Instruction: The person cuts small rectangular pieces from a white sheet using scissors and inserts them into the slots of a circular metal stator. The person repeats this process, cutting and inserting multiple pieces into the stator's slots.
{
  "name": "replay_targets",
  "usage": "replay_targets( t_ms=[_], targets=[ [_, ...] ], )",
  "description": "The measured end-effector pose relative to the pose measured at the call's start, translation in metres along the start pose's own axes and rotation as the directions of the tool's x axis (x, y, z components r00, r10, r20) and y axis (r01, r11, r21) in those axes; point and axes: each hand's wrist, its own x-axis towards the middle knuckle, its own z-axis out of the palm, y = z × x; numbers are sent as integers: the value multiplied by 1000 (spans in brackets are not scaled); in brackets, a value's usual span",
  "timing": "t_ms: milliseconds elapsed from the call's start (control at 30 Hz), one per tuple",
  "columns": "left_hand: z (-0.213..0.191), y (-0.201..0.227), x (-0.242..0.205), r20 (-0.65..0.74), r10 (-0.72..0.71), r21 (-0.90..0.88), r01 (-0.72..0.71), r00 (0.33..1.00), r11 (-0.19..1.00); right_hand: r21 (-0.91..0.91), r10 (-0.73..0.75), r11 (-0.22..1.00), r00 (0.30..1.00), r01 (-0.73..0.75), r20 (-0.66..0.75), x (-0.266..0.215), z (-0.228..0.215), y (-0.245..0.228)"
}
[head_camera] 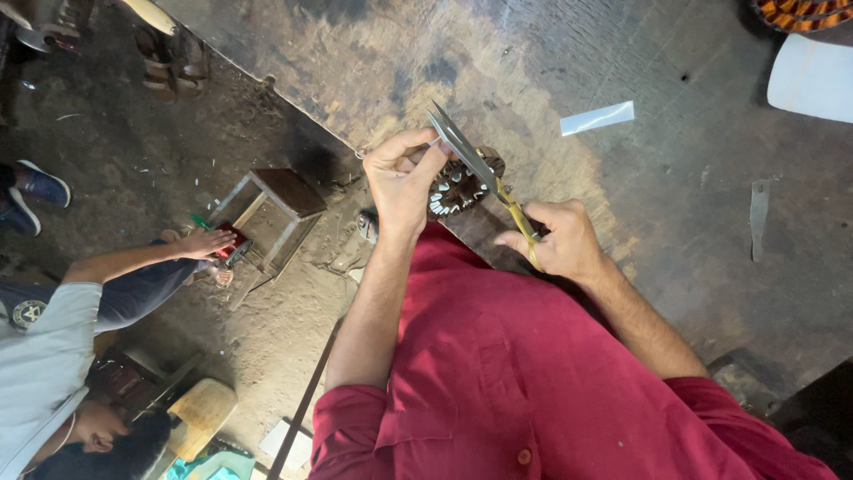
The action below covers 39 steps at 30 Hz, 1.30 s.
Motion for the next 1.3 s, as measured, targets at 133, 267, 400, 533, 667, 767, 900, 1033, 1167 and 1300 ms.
replay_targets(
  t_ms=[133,267,400,533,667,767,900,1033,1167,1300],
  targets=[
    [2,2,0,9,-4,5,4,1000,1000,-17,13,1000,1000,-13,10,0,-2,-1],
    [2,5,0,5,-20,41,20,1000,999,-27,18,999,1000,-18,5,0,-2,-2],
    [5,6,0,6,-25,19,25,1000,999,-53,17,998,1000,-16,17,1,-3,1],
    [7,10,1,58,-53,48,50,997,998,-79,51,996,999,-49,17,-3,-4,8],
    [14,14,5,103,-69,115,57,992,992,-62,136,989,990,-133,35,-6,-21,24],
    [19,20,4,162,-72,138,49,984,989,-239,418,875,906,-422,-66,-10,-44,32],
    [22,21,5,289,-68,232,-1,955,973,-632,244,721,958,-284,-151,-19,-73,16],
    [20,32,7,539,-30,428,-243,842,871,-247,50,964,982,-95,-183,-11,-58,-7],
    [28,47,14,673,28,389,-386,739,836,934,207,315,973,-166,103,26,4,-2],
    [28,50,18,663,-25,340,-272,748,900,993,208,-2,972,-114,112,43,26,15]
  ],
)
